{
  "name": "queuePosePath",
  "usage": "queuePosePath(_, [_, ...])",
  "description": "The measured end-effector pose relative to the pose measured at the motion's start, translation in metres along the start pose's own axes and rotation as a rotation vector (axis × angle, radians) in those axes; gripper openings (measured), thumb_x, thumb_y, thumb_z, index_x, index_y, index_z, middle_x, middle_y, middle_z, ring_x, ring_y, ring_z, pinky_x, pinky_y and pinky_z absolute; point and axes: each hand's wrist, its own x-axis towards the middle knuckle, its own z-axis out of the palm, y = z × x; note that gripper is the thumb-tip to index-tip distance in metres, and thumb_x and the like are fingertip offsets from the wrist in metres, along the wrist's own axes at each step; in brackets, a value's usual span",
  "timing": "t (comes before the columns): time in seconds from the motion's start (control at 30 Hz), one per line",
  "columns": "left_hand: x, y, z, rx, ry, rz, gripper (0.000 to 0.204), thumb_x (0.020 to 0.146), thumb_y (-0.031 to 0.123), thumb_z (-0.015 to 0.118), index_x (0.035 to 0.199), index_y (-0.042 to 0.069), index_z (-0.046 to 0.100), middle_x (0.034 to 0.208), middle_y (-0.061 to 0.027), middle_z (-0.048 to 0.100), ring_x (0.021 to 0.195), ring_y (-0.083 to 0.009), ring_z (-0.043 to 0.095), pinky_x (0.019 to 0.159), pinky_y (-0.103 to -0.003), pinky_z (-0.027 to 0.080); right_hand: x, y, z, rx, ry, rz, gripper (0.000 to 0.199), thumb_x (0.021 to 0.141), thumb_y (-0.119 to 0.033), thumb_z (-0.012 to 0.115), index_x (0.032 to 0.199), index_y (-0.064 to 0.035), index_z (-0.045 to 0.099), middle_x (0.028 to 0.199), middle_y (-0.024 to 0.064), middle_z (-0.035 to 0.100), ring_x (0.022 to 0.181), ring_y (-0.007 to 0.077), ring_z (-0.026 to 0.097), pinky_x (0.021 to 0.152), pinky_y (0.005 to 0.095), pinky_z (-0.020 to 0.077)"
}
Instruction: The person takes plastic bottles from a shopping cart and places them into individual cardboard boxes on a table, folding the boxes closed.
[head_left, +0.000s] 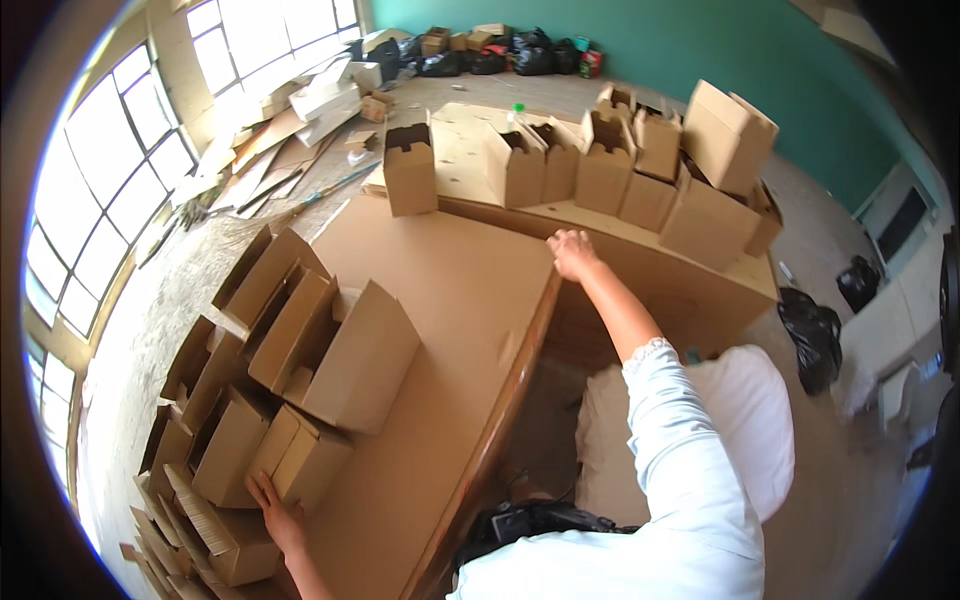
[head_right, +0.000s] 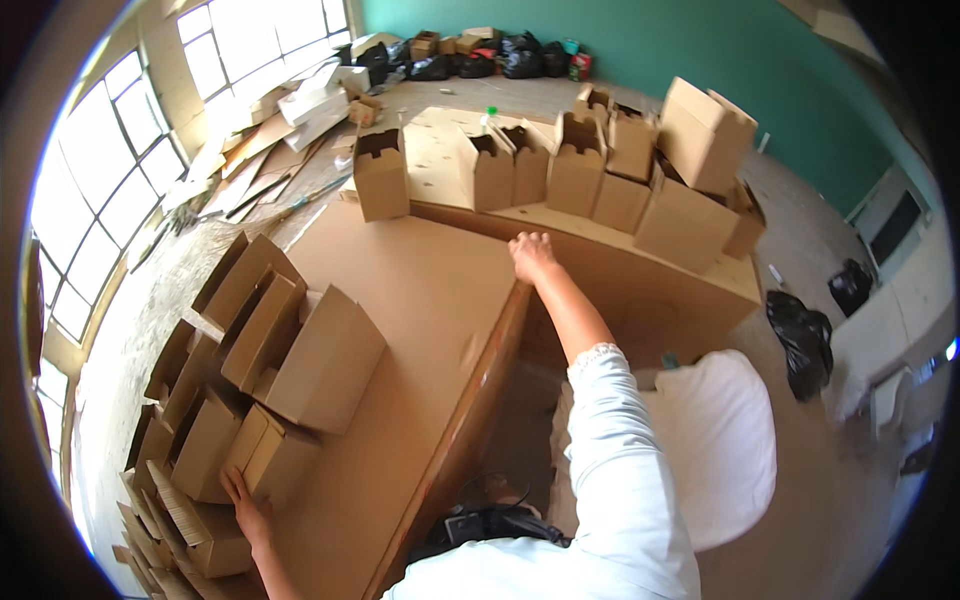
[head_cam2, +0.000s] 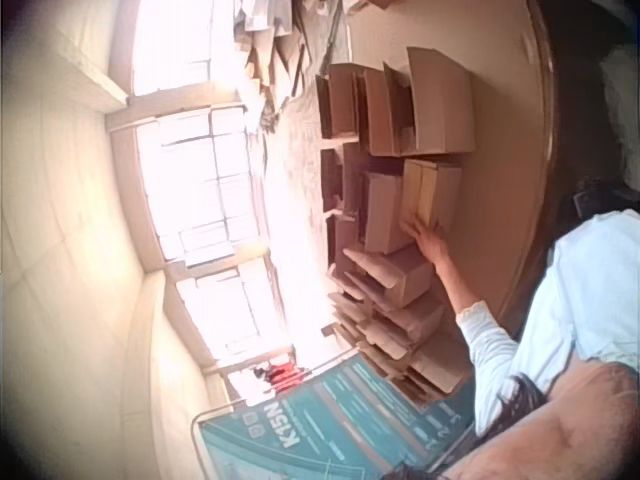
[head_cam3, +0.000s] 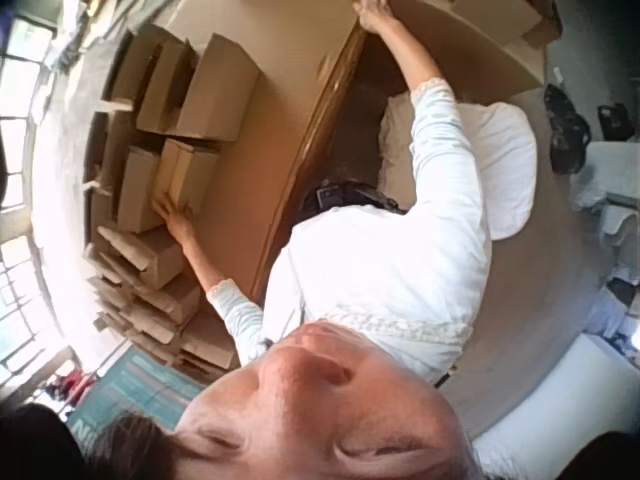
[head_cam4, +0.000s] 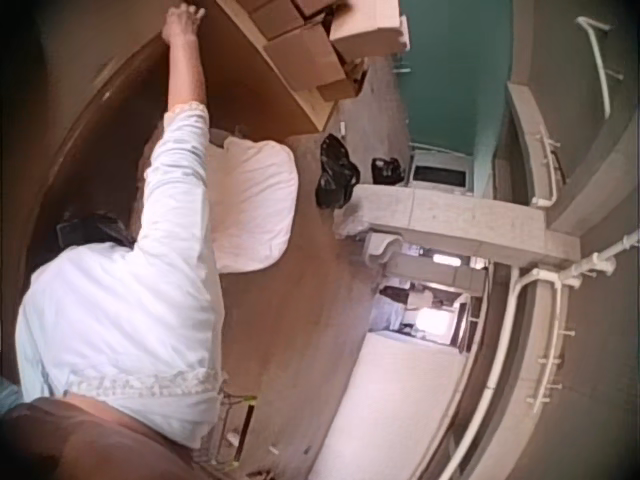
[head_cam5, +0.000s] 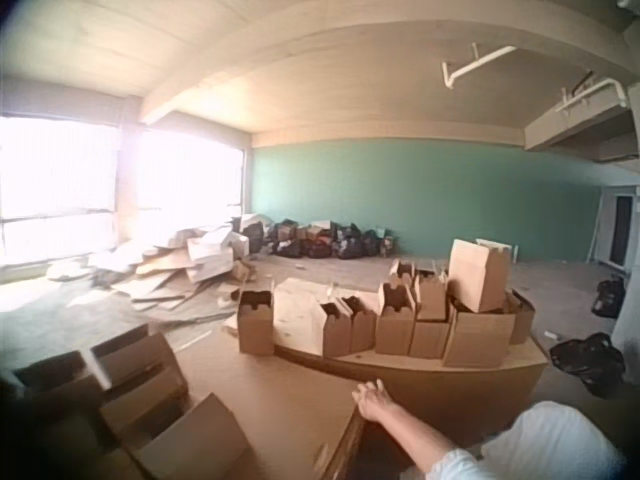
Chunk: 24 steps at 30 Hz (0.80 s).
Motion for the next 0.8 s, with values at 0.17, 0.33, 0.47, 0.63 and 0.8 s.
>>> queuePosePath(0.17, [-0.007, 0.005, 0.001, 0.13, -0.02, -0.109, 0.107, 0.063, -0.004, 0.073, 0.154, 0.019, 0.022, 0.161, -0.0137, 0.012, 0.124, -0.0442, 0.047, 0.091, -0.045, 0.049, 0.163, 0.029, -0.026, 0.415, 0.118, 0.154, 0.079, 0.08, -0.009, 0.066, 0.15, -0.012, 0.029, 0.155, 0.0177, 0.027, 0.137, 0.035, 0.038, 0.11, 0.0409, 0.0388])
queuePosePath(0.33, [-0.007, 0.018, -0.005, 0.241, -0.068, -0.169, 0.104, 0.066, -0.005, 0.069, 0.155, 0.017, 0.02, 0.16, -0.0178, 0.012, 0.121, -0.0448, 0.05, 0.084, -0.047, 0.051, 0.262, 0.034, -0.018, 0.407, 0.282, 0.07, 0.087, 0.075, -0.009, 0.068, 0.151, -0.0133, 0.026, 0.153, 0.0166, 0.031, 0.129, 0.0342, 0.047, 0.105, 0.0395, 0.0435])
queuePosePath(0.47, [0.004, 0.035, -0.007, 0.23, -0.092, -0.176, 0.108, 0.062, -0.006, 0.071, 0.154, 0.018, 0.02, 0.16, -0.0166, 0.012, 0.119, -0.0459, 0.049, 0.089, -0.046, 0.049, 0.292, 0.046, 0.001, 0.213, 0.22, 0.181, 0.063, 0.073, -0.016, 0.073, 0.131, -0.012, 0.049, 0.104, 0.0137, 0.068, 0.097, 0.0307, 0.066, 0.084, 0.0415, 0.0541])
queuePosePath(0.63, [-0.003, 0.029, -0.002, 0.217, -0.064, -0.256, 0.107, 0.063, -0.006, 0.071, 0.154, 0.018, 0.02, 0.16, -0.0159, 0.013, 0.117, -0.0462, 0.05, 0.088, -0.046, 0.049, 0.264, 0.027, -0.001, 0.549, 0.474, 0.065, 0.036, 0.068, -0.023, 0.082, 0.08, -0.0031, 0.055, 0.084, 0.0188, 0.066, 0.083, 0.037, 0.064, 0.069, 0.0458, 0.0505])
queuePosePath(0.8, [0.0, 0.021, 0.003, 0.23, -0.064, -0.243, 0.106, 0.064, -0.006, 0.072, 0.154, 0.019, 0.021, 0.16, -0.0153, 0.014, 0.115, -0.0457, 0.051, 0.089, -0.047, 0.049, 0.214, 0.026, -0.016, 0.648, 0.803, -0.043, 0.031, 0.073, -0.016, 0.078, 0.074, -0.001, 0.052, 0.074, 0.0175, 0.061, 0.074, 0.0381, 0.06, 0.065, 0.0468, 0.0471])
